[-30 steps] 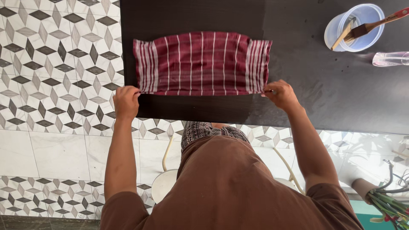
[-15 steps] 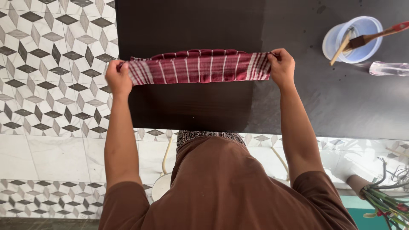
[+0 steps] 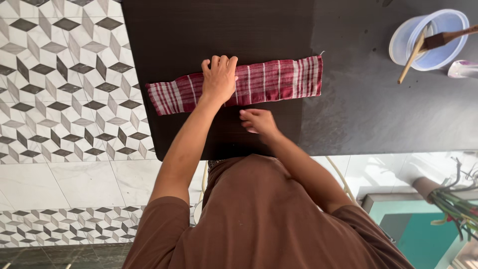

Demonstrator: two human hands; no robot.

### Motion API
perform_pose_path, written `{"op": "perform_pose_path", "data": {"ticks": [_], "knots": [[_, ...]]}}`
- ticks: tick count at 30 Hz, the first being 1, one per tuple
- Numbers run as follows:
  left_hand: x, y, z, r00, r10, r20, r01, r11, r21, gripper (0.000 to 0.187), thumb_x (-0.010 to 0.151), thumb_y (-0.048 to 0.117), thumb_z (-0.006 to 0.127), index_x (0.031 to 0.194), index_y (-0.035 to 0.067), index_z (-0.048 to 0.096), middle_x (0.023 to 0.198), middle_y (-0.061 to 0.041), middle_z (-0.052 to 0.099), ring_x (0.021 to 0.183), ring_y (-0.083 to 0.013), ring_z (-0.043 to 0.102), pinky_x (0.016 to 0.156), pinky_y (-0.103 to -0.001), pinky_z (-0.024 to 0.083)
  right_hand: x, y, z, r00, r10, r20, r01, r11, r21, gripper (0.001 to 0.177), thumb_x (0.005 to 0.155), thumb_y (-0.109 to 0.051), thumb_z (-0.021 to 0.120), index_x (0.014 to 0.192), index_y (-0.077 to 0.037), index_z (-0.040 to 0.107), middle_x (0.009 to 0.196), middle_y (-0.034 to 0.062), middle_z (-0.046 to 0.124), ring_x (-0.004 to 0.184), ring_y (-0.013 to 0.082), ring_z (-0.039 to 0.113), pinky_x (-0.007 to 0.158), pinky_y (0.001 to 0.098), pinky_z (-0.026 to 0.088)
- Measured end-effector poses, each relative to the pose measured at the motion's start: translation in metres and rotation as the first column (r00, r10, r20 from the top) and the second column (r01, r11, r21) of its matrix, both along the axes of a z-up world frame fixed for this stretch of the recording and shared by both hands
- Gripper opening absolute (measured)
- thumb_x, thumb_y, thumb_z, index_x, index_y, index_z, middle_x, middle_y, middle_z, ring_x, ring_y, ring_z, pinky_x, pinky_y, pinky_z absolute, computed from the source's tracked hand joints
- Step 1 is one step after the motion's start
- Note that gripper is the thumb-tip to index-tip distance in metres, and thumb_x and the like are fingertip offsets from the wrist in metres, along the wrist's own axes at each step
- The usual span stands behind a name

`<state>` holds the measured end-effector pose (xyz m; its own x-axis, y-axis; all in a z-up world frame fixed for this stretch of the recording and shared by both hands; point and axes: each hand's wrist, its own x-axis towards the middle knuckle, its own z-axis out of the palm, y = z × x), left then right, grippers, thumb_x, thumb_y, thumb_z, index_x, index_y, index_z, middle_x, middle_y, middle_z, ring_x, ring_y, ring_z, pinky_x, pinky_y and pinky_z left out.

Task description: The person brushes a liquid onto a dark table surface with a brush, sprays the surface using a spray bottle, and then wipes the entire table surface with a cloth.

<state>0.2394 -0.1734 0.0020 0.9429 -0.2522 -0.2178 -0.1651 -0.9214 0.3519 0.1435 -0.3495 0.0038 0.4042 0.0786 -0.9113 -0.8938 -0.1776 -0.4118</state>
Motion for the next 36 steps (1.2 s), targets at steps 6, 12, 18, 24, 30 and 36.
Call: {"op": "perform_pose_path", "data": {"ticks": [6, 12, 18, 24, 30, 36], "knots": [[0.017, 0.005, 0.004, 0.938, -0.031, -0.345, -0.017, 0.991, -0.133, 0.024, 0.092, 0.022, 0.072, 0.113, 0.010, 0.068, 0.117, -0.008, 0.062, 0.117, -0.0283, 0.054, 0.105, -0.051, 0.036, -0.003, 0.036, -0.013, 0.867, -0.491, -0.087, 0.494, 0.870, 0.012, 0.025, 0.092, -0.026, 0.075, 0.104, -0.006, 0.068, 0.100, 0.0025, 0.073, 0.079, 0.0115, 0.066, 0.065, 0.0271, 0.052], [0.002, 0.028, 0.071, 0.858, 0.056, -0.511, -0.303, 0.858, -0.415, 0.030, 0.095, 0.021, 0.071, 0.121, 0.006, 0.063, 0.115, -0.011, 0.071, 0.110, -0.0290, 0.069, 0.094, -0.044, 0.053, -0.034, 0.018, 0.021, 0.853, -0.466, 0.237, 0.455, 0.885, 0.101, 0.014, 0.093, -0.020, 0.073, 0.099, -0.009, 0.067, 0.094, -0.0007, 0.069, 0.084, 0.0062, 0.064, 0.070, 0.0247, 0.050], [-0.061, 0.028, 0.163, 0.982, 0.069, -0.176, -0.182, 0.598, -0.780, 0.040, 0.090, 0.002, 0.073, 0.127, 0.004, 0.061, 0.121, -0.010, 0.072, 0.112, -0.0257, 0.070, 0.097, -0.037, 0.055, -0.054, -0.021, 0.071, 0.515, -0.562, 0.648, 0.334, 0.827, 0.452, 0.026, 0.101, 0.001, 0.073, 0.117, -0.007, 0.055, 0.104, -0.0002, 0.062, 0.090, 0.0050, 0.056, 0.080, 0.0230, 0.047], [-0.121, 0.012, 0.210, 0.927, 0.131, 0.350, 0.113, 0.795, -0.596, 0.042, 0.088, -0.010, 0.073, 0.127, 0.006, 0.067, 0.116, -0.009, 0.070, 0.108, -0.0296, 0.066, 0.095, -0.039, 0.056, -0.046, -0.044, 0.164, 0.220, -0.079, 0.972, -0.024, 0.996, 0.087, 0.045, 0.090, 0.009, 0.076, 0.129, -0.005, 0.059, 0.118, 0.0048, 0.061, 0.109, 0.0152, 0.063, 0.098, 0.0302, 0.053], [-0.171, -0.006, 0.235, 0.856, 0.221, 0.468, 0.053, 0.862, -0.504, 0.019, 0.091, 0.000, 0.079, 0.106, 0.008, 0.070, 0.099, -0.011, 0.063, 0.097, -0.0293, 0.060, 0.080, -0.036, 0.053, -0.050, -0.062, 0.225, -0.003, 0.379, 0.926, -0.019, 0.925, -0.378, 0.030, 0.088, 0.011, 0.076, 0.114, -0.004, 0.074, 0.108, 0.0130, 0.065, 0.098, 0.0258, 0.067, 0.084, 0.0346, 0.057], [-0.195, 0.002, 0.233, 0.957, 0.211, 0.198, -0.004, 0.694, -0.720, 0.014, 0.103, 0.008, 0.072, 0.105, 0.001, 0.059, 0.095, -0.008, 0.068, 0.085, -0.0217, 0.071, 0.075, -0.034, 0.054, -0.046, -0.084, 0.245, -0.056, 0.371, 0.927, -0.263, 0.890, -0.372, 0.025, 0.093, 0.012, 0.068, 0.114, -0.001, 0.069, 0.107, 0.0145, 0.071, 0.096, 0.0256, 0.074, 0.082, 0.0344, 0.060]]}}
